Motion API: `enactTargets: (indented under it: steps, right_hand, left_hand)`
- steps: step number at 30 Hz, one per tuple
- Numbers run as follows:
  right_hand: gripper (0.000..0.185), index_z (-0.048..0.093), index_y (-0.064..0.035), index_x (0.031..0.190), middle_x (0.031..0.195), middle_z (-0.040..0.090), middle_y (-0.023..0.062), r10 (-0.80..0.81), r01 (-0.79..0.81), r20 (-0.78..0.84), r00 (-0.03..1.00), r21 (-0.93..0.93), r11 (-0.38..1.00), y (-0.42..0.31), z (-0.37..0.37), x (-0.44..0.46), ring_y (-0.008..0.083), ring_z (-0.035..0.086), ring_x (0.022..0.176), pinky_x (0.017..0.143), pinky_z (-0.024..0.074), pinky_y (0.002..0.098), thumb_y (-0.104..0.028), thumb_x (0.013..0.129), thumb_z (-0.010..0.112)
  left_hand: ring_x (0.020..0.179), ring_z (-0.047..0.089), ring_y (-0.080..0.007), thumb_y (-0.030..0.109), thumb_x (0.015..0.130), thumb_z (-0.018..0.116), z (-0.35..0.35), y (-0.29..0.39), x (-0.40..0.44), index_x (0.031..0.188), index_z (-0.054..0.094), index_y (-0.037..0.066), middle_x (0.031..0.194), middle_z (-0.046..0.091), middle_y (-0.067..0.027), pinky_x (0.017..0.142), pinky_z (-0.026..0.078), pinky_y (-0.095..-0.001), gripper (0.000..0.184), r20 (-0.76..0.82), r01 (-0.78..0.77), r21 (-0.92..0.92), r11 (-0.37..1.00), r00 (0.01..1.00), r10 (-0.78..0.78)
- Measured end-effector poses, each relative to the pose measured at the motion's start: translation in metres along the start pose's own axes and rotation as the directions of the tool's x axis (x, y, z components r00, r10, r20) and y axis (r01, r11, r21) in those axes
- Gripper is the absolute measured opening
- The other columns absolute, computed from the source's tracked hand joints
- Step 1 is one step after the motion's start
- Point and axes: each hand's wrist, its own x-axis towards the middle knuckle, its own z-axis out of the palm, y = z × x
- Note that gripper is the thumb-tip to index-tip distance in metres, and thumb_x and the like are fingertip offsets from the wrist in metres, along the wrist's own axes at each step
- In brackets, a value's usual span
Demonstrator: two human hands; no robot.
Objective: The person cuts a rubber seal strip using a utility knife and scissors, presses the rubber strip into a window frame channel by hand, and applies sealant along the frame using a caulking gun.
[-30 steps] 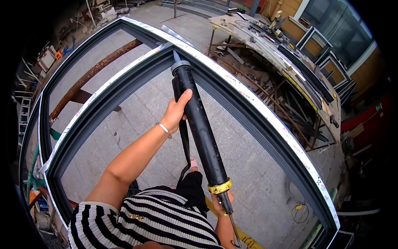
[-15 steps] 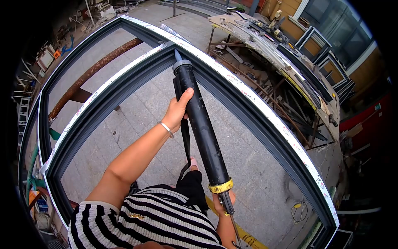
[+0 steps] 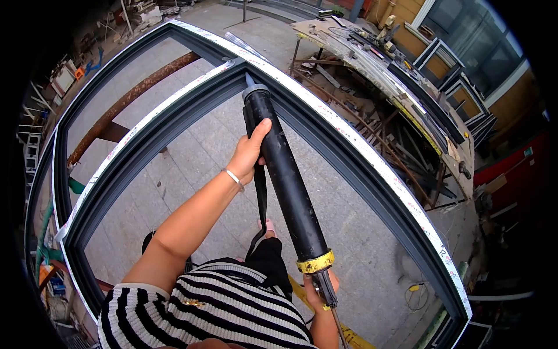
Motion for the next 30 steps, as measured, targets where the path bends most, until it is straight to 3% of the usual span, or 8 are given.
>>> enactTargets:
  steps: [2, 5, 9, 19, 20, 23, 26, 30]
  right_hand:
    - [0.013, 0.065, -0.008, 0.093, 0.082, 0.063, -0.0025, 0.143, -0.144, 0.041, 0.989, 0.019, 0.989, -0.024, -0.014, 0.0, 0.0067, 0.051, 0.06, 0.055, 0.0407, 0.0233, -0.02, 0.088, 0.065]
    - [0.015, 0.066, -0.0086, 0.092, 0.082, 0.064, -0.0024, 0.287, -0.292, 0.058, 0.956, 0.151, 0.944, -0.084, -0.033, 0.014, 0.0055, 0.051, 0.062, 0.053, 0.0401, 0.0227, -0.022, 0.086, 0.068]
    - [0.015, 0.064, -0.0047, 0.091, 0.082, 0.065, 0.0046, 0.179, -0.181, 0.026, 0.983, 0.129, 0.975, -0.13, -0.055, 0.033, 0.0153, 0.061, 0.077, 0.071, 0.0489, 0.03, -0.018, 0.086, 0.068]
    - [0.004, 0.064, -0.0058, 0.089, 0.08, 0.064, 0.0018, 0.104, -0.106, 0.064, 0.993, 0.029, 0.994, -0.183, -0.089, 0.063, 0.0123, 0.061, 0.076, 0.068, 0.0484, 0.0281, -0.008, 0.087, 0.067]
    - [0.01, 0.062, -0.0047, 0.09, 0.079, 0.062, 0.005, 0.126, -0.126, 0.027, 0.992, 0.0, 0.992, -0.189, -0.086, 0.063, 0.0153, 0.059, 0.073, 0.069, 0.0478, 0.0313, -0.013, 0.086, 0.066]
    - [0.005, 0.065, -0.0044, 0.091, 0.08, 0.064, 0.0029, 0.083, -0.084, 0.047, 0.995, 0.003, 0.996, -0.195, -0.091, 0.066, 0.0132, 0.062, 0.076, 0.069, 0.05, 0.028, -0.006, 0.087, 0.067]
    - [0.009, 0.063, -0.0051, 0.092, 0.08, 0.062, 0.0044, 0.059, -0.054, 0.06, 0.996, -0.083, 0.995, -0.195, -0.093, 0.066, 0.0148, 0.059, 0.074, 0.068, 0.0479, 0.0305, -0.012, 0.088, 0.067]
    - [0.01, 0.062, -0.0005, 0.09, 0.078, 0.063, 0.0091, -0.139, 0.161, 0.112, 0.984, -0.218, 0.962, -0.179, -0.096, 0.069, 0.0176, 0.062, 0.066, 0.061, 0.0474, 0.0287, -0.001, 0.081, 0.066]
  left_hand:
    - [0.046, 0.043, -0.0089, 0.058, 0.084, 0.064, 0.005, 0.009, -0.002, 0.077, 0.062, 0.006, 0.066, 0.058, -0.0019, 0.043, 0.031, -0.0224, 0.052, 0.018, 0.017, -0.035, 0.999, 1.0, -0.017]
    - [0.045, 0.042, -0.009, 0.057, 0.085, 0.064, 0.009, 0.022, 0.0, 0.076, 0.062, 0.007, 0.065, 0.058, -0.0023, 0.043, 0.031, -0.0227, 0.051, 0.052, 0.043, -0.079, 0.996, 0.998, -0.039]
    - [0.044, 0.041, -0.0098, 0.059, 0.083, 0.064, 0.015, 0.038, -0.001, 0.073, 0.061, 0.008, 0.062, 0.057, -0.0029, 0.042, 0.03, -0.0236, 0.052, 0.055, 0.083, -0.139, 0.987, 0.996, -0.076]
    - [0.043, 0.039, -0.01, 0.06, 0.084, 0.062, 0.021, 0.052, 0.003, 0.072, 0.059, 0.01, 0.063, 0.055, -0.0012, 0.042, 0.03, -0.0247, 0.052, 0.109, 0.099, -0.284, 0.954, 0.992, -0.07]
    - [0.043, 0.039, -0.0101, 0.061, 0.084, 0.062, 0.021, 0.053, 0.003, 0.072, 0.059, 0.01, 0.064, 0.056, -0.0011, 0.042, 0.03, -0.025, 0.052, 0.119, 0.105, -0.29, 0.951, 0.99, -0.073]
    - [0.043, 0.039, -0.0103, 0.061, 0.084, 0.062, 0.019, 0.056, 0.003, 0.072, 0.059, 0.01, 0.064, 0.056, -0.0012, 0.043, 0.031, -0.0257, 0.052, 0.136, 0.132, -0.308, 0.942, 0.986, -0.093]
    - [0.044, 0.04, -0.0106, 0.061, 0.084, 0.062, 0.017, 0.056, 0.003, 0.073, 0.058, 0.011, 0.064, 0.056, -0.0015, 0.044, 0.032, -0.0255, 0.052, 0.159, 0.142, -0.323, 0.936, 0.983, -0.095]
    - [0.045, 0.04, -0.0108, 0.062, 0.084, 0.061, 0.012, 0.047, 0.005, 0.074, 0.058, 0.012, 0.064, 0.056, -0.0015, 0.045, 0.032, -0.025, 0.052, 0.206, 0.124, -0.334, 0.934, 0.977, -0.056]
